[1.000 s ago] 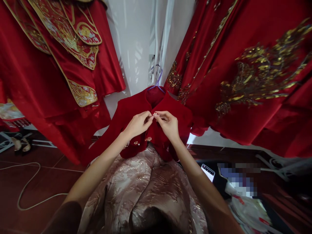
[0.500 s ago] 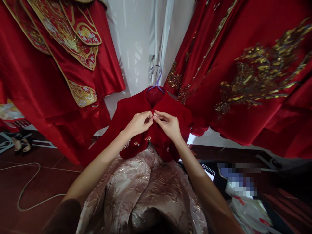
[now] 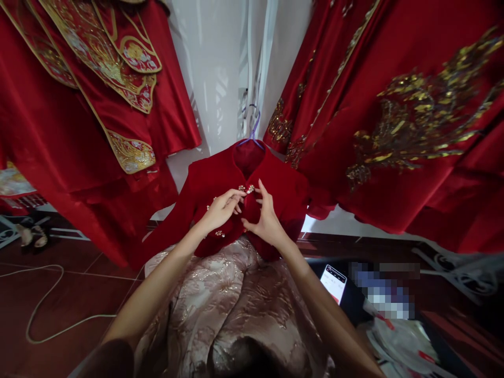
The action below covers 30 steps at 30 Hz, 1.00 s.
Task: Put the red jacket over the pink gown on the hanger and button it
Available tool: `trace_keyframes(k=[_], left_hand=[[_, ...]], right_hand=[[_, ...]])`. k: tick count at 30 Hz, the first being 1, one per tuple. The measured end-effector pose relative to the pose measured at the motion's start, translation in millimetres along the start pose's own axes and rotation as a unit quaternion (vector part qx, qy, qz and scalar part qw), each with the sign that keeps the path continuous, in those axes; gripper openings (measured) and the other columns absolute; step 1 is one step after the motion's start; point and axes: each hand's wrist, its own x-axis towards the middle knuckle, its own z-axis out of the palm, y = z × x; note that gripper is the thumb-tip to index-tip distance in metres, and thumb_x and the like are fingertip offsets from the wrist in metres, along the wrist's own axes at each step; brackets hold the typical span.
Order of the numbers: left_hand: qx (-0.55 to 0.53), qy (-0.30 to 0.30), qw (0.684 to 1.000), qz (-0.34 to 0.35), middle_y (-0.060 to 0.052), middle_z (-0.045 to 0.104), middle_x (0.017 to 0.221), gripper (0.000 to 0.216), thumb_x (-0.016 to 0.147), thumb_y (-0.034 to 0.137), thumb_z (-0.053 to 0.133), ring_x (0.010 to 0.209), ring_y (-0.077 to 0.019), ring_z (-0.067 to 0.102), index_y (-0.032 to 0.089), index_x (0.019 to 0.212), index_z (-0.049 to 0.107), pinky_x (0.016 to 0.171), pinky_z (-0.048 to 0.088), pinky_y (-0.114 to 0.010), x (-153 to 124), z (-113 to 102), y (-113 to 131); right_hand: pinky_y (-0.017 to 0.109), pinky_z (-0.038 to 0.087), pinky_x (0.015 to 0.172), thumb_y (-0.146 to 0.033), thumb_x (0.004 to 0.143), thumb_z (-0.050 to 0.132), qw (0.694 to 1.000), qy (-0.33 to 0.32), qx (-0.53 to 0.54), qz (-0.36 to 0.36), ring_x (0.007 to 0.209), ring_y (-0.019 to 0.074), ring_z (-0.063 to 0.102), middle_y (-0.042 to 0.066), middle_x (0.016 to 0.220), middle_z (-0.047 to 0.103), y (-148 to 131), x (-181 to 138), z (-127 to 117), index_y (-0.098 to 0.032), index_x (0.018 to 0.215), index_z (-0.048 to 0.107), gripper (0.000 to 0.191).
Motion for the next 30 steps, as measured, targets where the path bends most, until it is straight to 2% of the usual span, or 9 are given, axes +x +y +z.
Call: trace_keyframes(k=[3, 5, 8, 11, 13, 17, 20, 24, 30], left_hand=[[-0.051, 0.054, 0.997, -0.033, -0.004, 0.065, 0.091, 0.023, 0.089, 0.03, 0.042, 0.064, -0.0079, 0.059, 0.019, 0.101, 0.058, 0.061, 0.05, -0.021, -10, -9, -11], [-0.025, 0.138, 0.989, -0.051, -0.003, 0.065, 0.089, 0.017, 0.086, 0.026, 0.047, 0.067, -0.0086, 0.059, 0.019, 0.095, 0.059, 0.06, 0.05, -0.02, -16, -14, -21], [0.061, 0.239, 0.968, -0.052, -0.003, 0.064, 0.09, 0.011, 0.08, 0.02, 0.052, 0.074, -0.0102, 0.06, 0.019, 0.09, 0.059, 0.064, 0.05, -0.021, -23, -18, -38], [0.133, 0.257, 0.957, -0.036, -0.003, 0.061, 0.092, 0.014, 0.077, 0.019, 0.056, 0.073, -0.0104, 0.059, 0.019, 0.092, 0.057, 0.064, 0.049, -0.022, -30, -16, -47], [0.163, 0.26, 0.952, -0.026, -0.004, 0.06, 0.093, 0.018, 0.077, 0.022, 0.059, 0.072, -0.0107, 0.058, 0.019, 0.094, 0.055, 0.062, 0.049, -0.023, -33, -13, -49], [0.2, 0.26, 0.944, -0.025, -0.002, 0.058, 0.087, 0.026, 0.074, 0.029, 0.064, 0.069, -0.0107, 0.057, 0.019, 0.094, 0.05, 0.063, 0.048, -0.024, -37, -9, -47], [0.205, 0.253, 0.945, -0.027, -0.001, 0.059, 0.082, 0.025, 0.075, 0.029, 0.064, 0.07, -0.0113, 0.058, 0.02, 0.092, 0.048, 0.066, 0.048, -0.024, -38, -8, -48], [0.192, 0.255, 0.947, -0.031, 0.0, 0.061, 0.08, 0.02, 0.078, 0.026, 0.06, 0.069, -0.0108, 0.059, 0.02, 0.092, 0.047, 0.066, 0.048, -0.023, -39, -9, -47], [0.155, 0.262, 0.952, -0.041, 0.0, 0.062, 0.076, 0.014, 0.081, 0.029, 0.056, 0.064, -0.0102, 0.058, 0.02, 0.09, 0.053, 0.062, 0.048, -0.022, -38, -10, -41]], right_hand=[[0.04, 0.051, 0.089, -0.012, 0.069, 0.057, 0.998, 0.008, -0.061, 0.006, 0.124, 0.0284, 0.04, 0.014, 0.143, 0.025, 6, -17, 1, -0.022, 0.148, 0.012, 0.091], [0.036, 0.053, 0.081, -0.009, 0.069, 0.051, 0.996, 0.042, -0.061, 0.043, 0.112, 0.0247, 0.05, 0.014, 0.133, 0.037, 15, -22, 1, -0.022, 0.145, 0.022, 0.082], [0.032, 0.051, 0.07, -0.011, 0.067, 0.052, 0.989, 0.085, 0.005, 0.121, 0.082, 0.0178, 0.058, 0.007, 0.099, 0.056, 30, -20, -6, -0.021, 0.134, 0.036, 0.07], [0.024, 0.045, 0.054, -0.018, 0.067, 0.054, 0.961, 0.111, 0.149, 0.203, 0.055, 0.0104, 0.05, -0.003, 0.072, 0.054, 35, -13, -23, -0.021, 0.12, 0.045, 0.054], [0.021, 0.039, 0.048, -0.022, 0.069, 0.055, 0.927, 0.118, 0.249, 0.252, 0.049, 0.0081, 0.045, -0.006, 0.065, 0.051, 31, -9, -37, -0.021, 0.113, 0.05, 0.045], [0.023, 0.045, 0.056, -0.025, 0.066, 0.061, 0.867, 0.072, 0.382, 0.311, 0.061, 0.0114, 0.056, -0.002, 0.069, 0.06, 11, -4, -57, -0.02, 0.109, 0.058, 0.043], [0.025, 0.049, 0.069, -0.019, 0.063, 0.061, 0.85, 0.041, 0.434, 0.296, 0.076, 0.013, 0.062, 0.0, 0.085, 0.066, -6, -3, -59, -0.023, 0.109, 0.058, 0.046], [0.026, 0.05, 0.075, -0.015, 0.068, 0.057, 0.878, -0.005, 0.424, 0.221, 0.079, 0.0115, 0.061, 0.0, 0.095, 0.064, -25, -2, -46, -0.025, 0.112, 0.053, 0.045], [0.032, 0.05, 0.087, -0.022, 0.077, 0.058, 0.96, -0.045, 0.247, 0.123, 0.098, 0.0151, 0.059, 0.005, 0.102, 0.058, -28, -2, -9, -0.026, 0.118, 0.046, 0.043]])
